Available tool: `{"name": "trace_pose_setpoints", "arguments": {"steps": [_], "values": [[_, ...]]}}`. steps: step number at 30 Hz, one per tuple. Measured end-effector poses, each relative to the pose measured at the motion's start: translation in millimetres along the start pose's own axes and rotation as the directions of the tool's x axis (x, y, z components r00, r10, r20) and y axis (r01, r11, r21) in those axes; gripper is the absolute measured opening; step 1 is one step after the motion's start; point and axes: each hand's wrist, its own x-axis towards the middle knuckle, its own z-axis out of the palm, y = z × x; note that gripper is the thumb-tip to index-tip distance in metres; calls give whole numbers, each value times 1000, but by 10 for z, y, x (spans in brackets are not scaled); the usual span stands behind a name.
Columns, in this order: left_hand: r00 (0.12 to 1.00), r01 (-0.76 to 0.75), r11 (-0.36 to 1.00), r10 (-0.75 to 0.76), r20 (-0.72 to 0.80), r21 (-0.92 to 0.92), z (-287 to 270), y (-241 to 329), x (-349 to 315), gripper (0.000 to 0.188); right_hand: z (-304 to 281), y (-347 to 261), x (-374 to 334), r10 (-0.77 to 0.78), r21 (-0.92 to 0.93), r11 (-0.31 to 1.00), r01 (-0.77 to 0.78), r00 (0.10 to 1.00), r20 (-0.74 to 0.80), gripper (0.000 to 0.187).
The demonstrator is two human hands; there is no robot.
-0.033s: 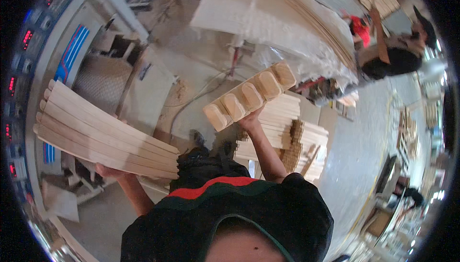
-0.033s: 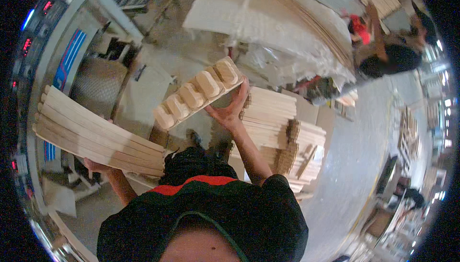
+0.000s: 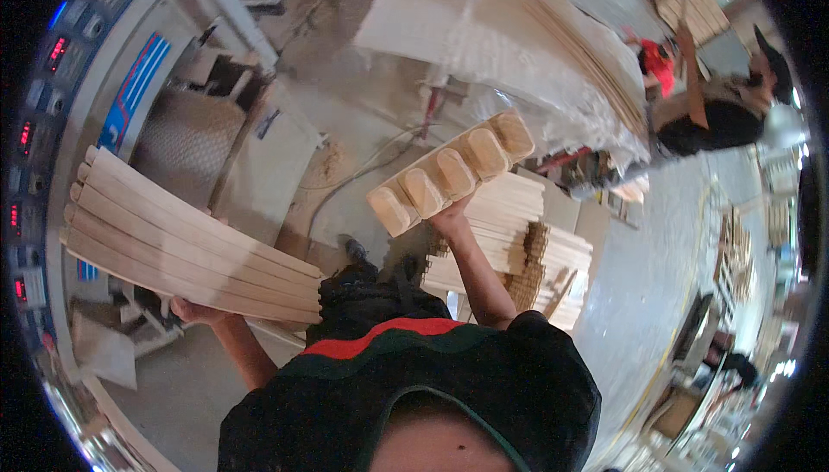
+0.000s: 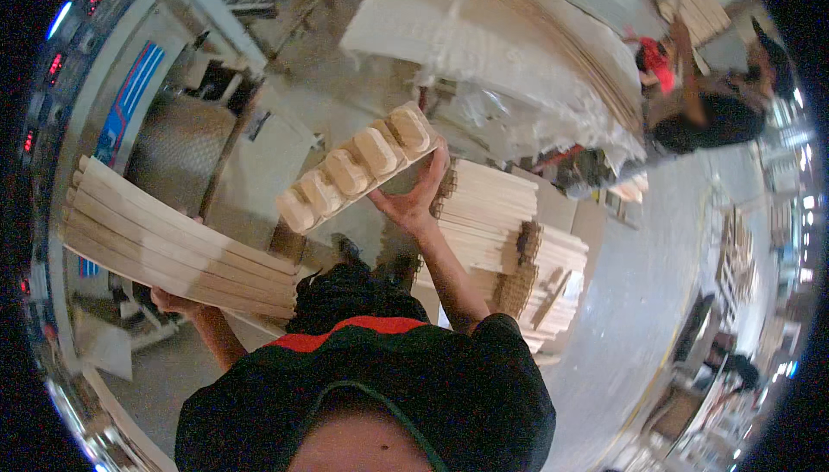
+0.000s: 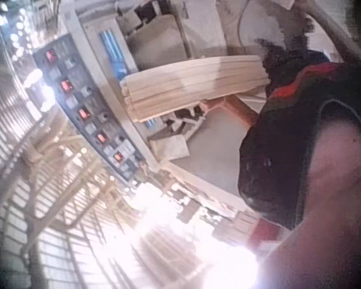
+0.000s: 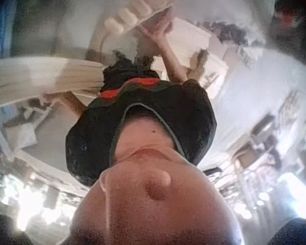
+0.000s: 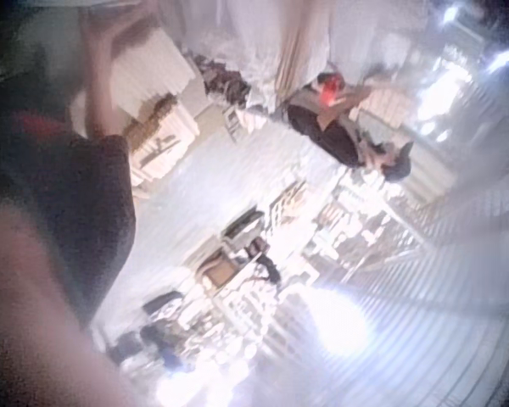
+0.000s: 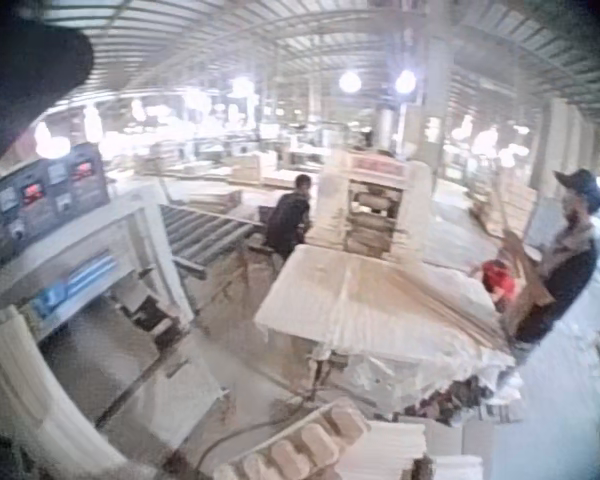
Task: The person sits on the floor and repeatedly picks up small wooden pieces, inspects them, and stacks them. The person also moves to a machine to place pieces onto a conveyor belt and returns to the floor to continue sorting.
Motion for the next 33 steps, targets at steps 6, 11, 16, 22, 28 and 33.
{"name": "trace_pose_setpoints", "arguments": {"steps": [6, 11, 16, 22, 28, 33], "values": [[974, -142, 986, 155, -167, 88, -161, 302, -511, 102, 760, 24, 56, -178, -27, 982, 185, 970, 168, 123], [943, -209, 969, 235, -234, 130, -266, 456, -645, 103, 1316, -62, 268, -107, 163, 984, 72, 970, 217, 126], [913, -251, 952, 292, -283, 174, -369, 547, -651, 104, 1653, -294, 268, -215, 137, 973, 185, 943, 254, 124], [853, -266, 938, 336, -399, 221, -595, 659, -799, 106, 1924, -863, 171, -416, -36, 896, 442, 867, 273, 122], [726, -297, 923, 384, -571, 243, -932, 735, -1223, 107, 2666, -922, -95, -195, -182, 934, 309, 864, 465, 117], [587, -305, 917, 393, -708, 256, -1219, 736, -1583, 109, 3908, -942, 37, 96, -401, 888, 227, 760, 643, 115]]}}
